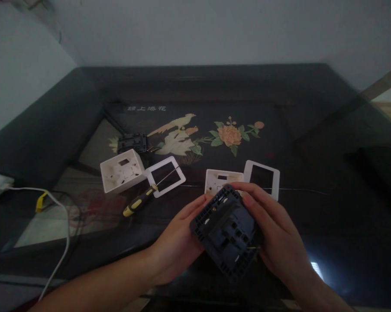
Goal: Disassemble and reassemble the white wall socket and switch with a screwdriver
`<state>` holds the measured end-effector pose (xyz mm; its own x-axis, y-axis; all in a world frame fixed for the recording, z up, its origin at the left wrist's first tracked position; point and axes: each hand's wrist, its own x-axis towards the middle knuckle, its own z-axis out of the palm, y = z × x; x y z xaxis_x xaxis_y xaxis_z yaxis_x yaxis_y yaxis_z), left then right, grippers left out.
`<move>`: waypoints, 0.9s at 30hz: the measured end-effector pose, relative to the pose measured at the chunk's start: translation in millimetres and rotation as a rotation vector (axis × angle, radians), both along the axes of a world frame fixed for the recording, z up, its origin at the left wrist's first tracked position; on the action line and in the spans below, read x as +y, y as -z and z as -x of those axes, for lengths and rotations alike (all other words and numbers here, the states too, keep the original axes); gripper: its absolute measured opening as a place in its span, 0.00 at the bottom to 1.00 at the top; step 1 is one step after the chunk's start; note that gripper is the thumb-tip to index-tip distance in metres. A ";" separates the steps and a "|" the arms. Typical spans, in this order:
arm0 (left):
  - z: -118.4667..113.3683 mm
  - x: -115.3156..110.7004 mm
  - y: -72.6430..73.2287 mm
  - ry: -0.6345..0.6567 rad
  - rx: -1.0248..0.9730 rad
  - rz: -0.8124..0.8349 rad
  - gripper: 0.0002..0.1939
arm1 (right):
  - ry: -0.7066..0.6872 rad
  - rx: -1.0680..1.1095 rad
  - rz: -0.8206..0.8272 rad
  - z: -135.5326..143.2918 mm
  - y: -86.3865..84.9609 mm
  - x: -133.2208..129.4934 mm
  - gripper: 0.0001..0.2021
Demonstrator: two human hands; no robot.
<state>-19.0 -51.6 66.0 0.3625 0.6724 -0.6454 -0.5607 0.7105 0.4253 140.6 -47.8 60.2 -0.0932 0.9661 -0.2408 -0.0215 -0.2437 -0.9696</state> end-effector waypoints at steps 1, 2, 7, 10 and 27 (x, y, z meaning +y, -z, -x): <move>0.0 0.0 -0.7 0.017 0.001 0.006 0.21 | -0.005 0.027 0.033 0.6 0.8 -0.7 0.12; 0.1 -0.1 -1.2 0.029 0.001 0.009 0.21 | -0.013 0.055 0.062 1.0 1.7 -1.5 0.13; 0.7 -0.6 -2.3 0.038 -0.003 0.034 0.16 | -0.039 0.138 0.120 1.3 4.5 -5.0 0.15; 0.1 0.3 -3.3 0.028 0.005 0.038 0.13 | -0.033 0.151 0.115 1.0 4.1 -5.7 0.15; 1.3 -5.0 -0.5 0.215 -0.016 -0.047 0.18 | 0.027 0.133 0.033 -0.2 -0.5 -8.3 0.12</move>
<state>-20.4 -56.6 66.5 0.5110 0.6076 -0.6081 -0.4051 0.7941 0.4530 140.8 -56.1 60.7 -0.1006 0.9604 -0.2599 -0.1561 -0.2732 -0.9492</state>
